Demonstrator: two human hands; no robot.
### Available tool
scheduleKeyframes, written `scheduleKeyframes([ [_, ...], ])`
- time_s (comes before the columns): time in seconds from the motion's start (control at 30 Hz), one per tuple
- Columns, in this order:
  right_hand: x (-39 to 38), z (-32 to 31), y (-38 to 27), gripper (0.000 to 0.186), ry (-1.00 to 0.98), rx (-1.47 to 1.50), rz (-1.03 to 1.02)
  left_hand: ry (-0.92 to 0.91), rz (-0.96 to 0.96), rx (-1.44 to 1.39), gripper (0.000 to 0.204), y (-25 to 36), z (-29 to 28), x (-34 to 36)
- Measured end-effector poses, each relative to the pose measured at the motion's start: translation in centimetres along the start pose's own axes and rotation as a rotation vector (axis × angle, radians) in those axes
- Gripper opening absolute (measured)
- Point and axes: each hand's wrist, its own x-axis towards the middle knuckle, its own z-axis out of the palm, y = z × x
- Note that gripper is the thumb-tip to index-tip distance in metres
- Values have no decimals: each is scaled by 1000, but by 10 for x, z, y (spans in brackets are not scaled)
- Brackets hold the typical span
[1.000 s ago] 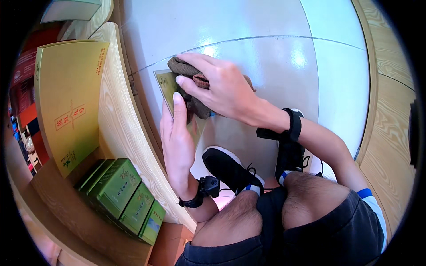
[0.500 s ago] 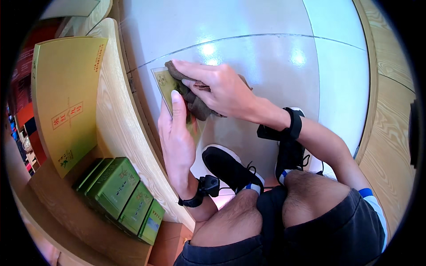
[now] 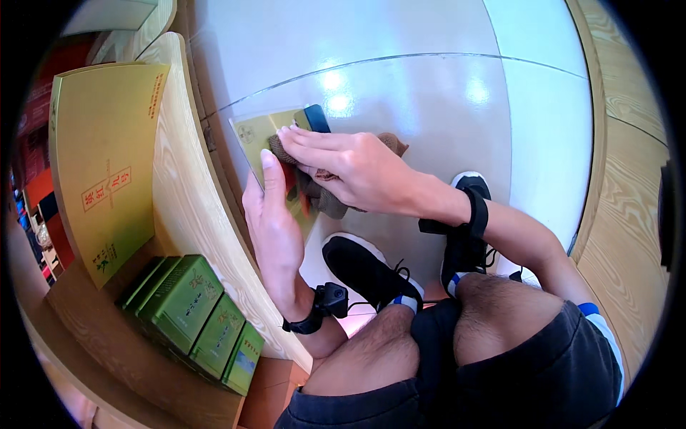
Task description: The person wipes a green rectangular box with a brown cloth, then places it on a wooden shelf. The person then picks up a yellow rectangular box and wipes it with the same cloth. The task involves cleaning the surfaces of the boxes in a retail environment.
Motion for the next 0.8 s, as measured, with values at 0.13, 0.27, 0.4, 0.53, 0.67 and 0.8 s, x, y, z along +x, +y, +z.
scheduleKeyframes([
  [0.13,-6,-1,-4,47,-40,0,-7,12,-18,-40,52,2,1,-1],
  [0.27,-15,-1,-7,48,-66,-32,-10,24,-30,-70,50,0,3,-1],
  [0.4,-21,-4,-11,50,-92,-32,-15,39,-32,-98,48,-2,5,0],
  [0.53,-25,-5,-15,54,-136,-40,-23,81,-77,-72,46,0,2,-2],
  [0.67,-32,-6,-17,55,-169,-46,-12,92,-82,-37,46,1,2,-2],
  [0.8,-35,-8,-20,55,-206,-54,-21,98,-77,-56,46,4,6,-3],
])
